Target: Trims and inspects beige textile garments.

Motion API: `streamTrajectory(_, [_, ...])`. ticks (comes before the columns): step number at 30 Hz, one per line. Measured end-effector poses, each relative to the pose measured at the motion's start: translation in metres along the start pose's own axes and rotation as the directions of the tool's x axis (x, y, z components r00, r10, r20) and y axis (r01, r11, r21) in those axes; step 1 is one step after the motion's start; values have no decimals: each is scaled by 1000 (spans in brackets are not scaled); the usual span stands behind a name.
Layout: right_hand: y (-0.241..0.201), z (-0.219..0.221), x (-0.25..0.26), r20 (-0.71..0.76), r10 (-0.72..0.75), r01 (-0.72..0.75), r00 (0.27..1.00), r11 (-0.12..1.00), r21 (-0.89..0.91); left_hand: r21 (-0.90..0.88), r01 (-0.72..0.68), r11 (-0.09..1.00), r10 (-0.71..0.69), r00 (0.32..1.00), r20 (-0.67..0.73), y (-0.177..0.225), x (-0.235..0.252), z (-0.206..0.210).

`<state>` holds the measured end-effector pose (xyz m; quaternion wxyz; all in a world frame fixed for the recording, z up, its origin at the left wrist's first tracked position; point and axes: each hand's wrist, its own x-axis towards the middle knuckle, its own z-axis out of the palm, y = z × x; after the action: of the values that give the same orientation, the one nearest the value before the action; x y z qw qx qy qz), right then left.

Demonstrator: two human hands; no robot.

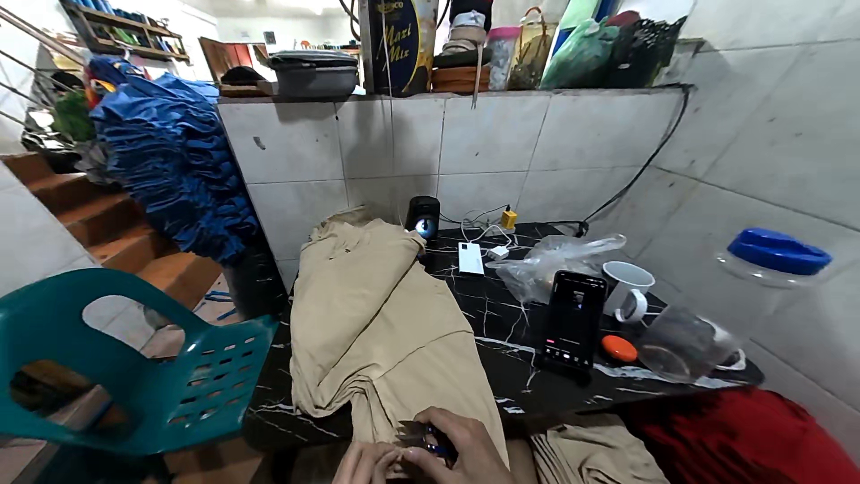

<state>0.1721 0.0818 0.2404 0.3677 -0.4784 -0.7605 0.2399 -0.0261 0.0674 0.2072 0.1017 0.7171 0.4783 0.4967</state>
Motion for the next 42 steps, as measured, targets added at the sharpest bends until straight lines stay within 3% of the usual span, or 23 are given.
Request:
streamTrajectory(5, [3, 6, -1, -43, 9, -4, 999, 995, 103, -54, 41, 998, -36, 996, 87, 6, -1, 6])
streamTrajectory(8, [2, 6, -2, -40, 42, -38, 998, 995, 97, -43, -8, 999, 9, 1000, 16, 1, -6, 14])
streamTrajectory(15, [6, -3, -9, 32, -11, 11, 999, 1000, 2, -59, 17, 998, -20, 999, -50, -3, -3, -4])
streamTrajectory(19, [-6, -13, -11, 122, -5, 23, 992, 989, -147, -106, 19, 994, -26, 998, -64, -2, -5, -8])
streamTrajectory(28, [-17, 5, -13, 29, -25, 32, 999, 965, -259, -181, -41, 983, 38, 999, -21, 3, -11, -4])
streamTrajectory(30, [-17, 0, -12, -51, -27, 13, 998, 968, -249, -214, 21, 977, -5, 997, 75, -2, -9, -15])
streamTrajectory(33, [-15, -6, -9, -129, 7, -24, 992, 991, -134, -291, 231, 929, -190, 968, 161, 0, -2, -26])
streamTrajectory(37, [-7, 1, -2, -32, -10, 11, 999, 1000, 20, -342, 475, 811, -420, 879, 226, 15, 9, -19])
streamTrajectory(42, [-15, -4, 2, 116, 4, 15, 993, 988, -155, -254, 429, 867, -412, 903, 120, 7, 6, -17])
